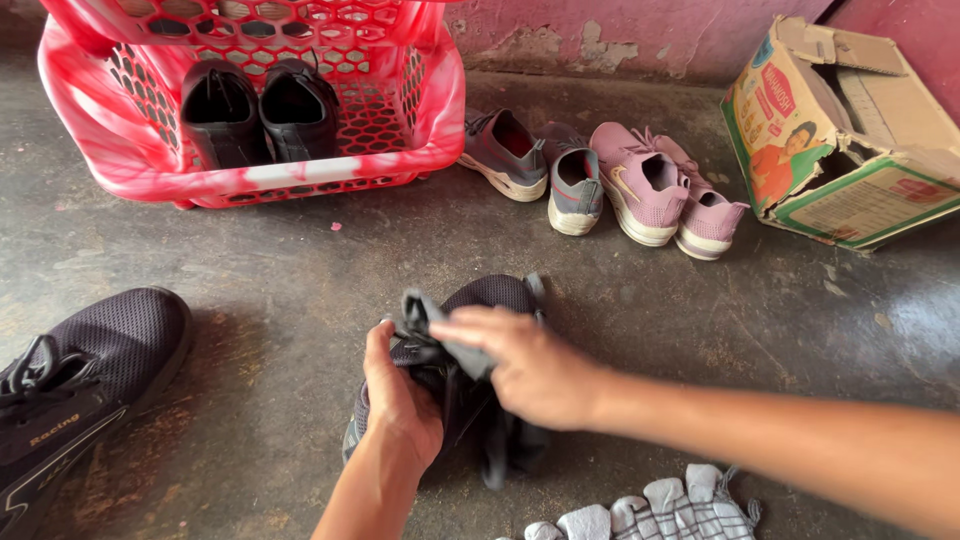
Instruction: The person wipes each shoe with a gray cloth, turning shoes over to clean different sides, then places the cleaned pairs onto the tiers of a red plastic basket rack. Several other pairs of sneakers remain lined up on the floor beside the rack.
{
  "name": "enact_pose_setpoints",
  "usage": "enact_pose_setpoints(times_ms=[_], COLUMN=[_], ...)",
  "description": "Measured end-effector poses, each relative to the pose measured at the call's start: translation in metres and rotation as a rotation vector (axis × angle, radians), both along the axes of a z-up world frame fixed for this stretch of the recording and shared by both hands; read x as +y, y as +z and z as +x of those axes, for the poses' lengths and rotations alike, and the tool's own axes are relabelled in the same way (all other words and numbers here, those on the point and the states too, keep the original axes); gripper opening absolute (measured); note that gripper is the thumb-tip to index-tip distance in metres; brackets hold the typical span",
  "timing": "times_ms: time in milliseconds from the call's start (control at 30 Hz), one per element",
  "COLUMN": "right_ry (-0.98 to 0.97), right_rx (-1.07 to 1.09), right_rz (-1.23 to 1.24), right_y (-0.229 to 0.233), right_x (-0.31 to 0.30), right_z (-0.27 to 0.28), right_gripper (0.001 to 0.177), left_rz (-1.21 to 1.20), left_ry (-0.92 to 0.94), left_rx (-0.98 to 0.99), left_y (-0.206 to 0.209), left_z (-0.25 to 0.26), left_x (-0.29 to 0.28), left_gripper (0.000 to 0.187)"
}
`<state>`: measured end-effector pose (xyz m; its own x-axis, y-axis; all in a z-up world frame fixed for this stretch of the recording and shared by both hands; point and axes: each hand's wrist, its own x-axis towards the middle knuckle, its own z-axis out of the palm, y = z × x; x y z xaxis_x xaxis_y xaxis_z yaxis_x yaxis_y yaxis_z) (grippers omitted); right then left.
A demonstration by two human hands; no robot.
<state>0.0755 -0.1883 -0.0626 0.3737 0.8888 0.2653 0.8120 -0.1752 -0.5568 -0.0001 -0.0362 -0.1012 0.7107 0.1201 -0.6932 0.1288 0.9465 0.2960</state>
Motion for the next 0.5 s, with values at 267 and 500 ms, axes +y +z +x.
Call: enact_pose_setpoints(times_ms=[267,500], right_ry=[-0.218,0.078], right_rx=[-0.056,-0.176], right_rz=[-0.196,-0.050], right_y=[0.013,0.006], right_x=[0.009,0.024], right_z=[0.050,-0.020], right_gripper=[0.062,0.063], left_rz=[0.106,0.078], left_ry=[-0.007,0.077], left_rx=[-0.013,-0.051], left_y=[0.006,0.009], left_z=[-0.011,-0.021], left_x=[0.000,0.001], left_gripper=[0.073,0.089])
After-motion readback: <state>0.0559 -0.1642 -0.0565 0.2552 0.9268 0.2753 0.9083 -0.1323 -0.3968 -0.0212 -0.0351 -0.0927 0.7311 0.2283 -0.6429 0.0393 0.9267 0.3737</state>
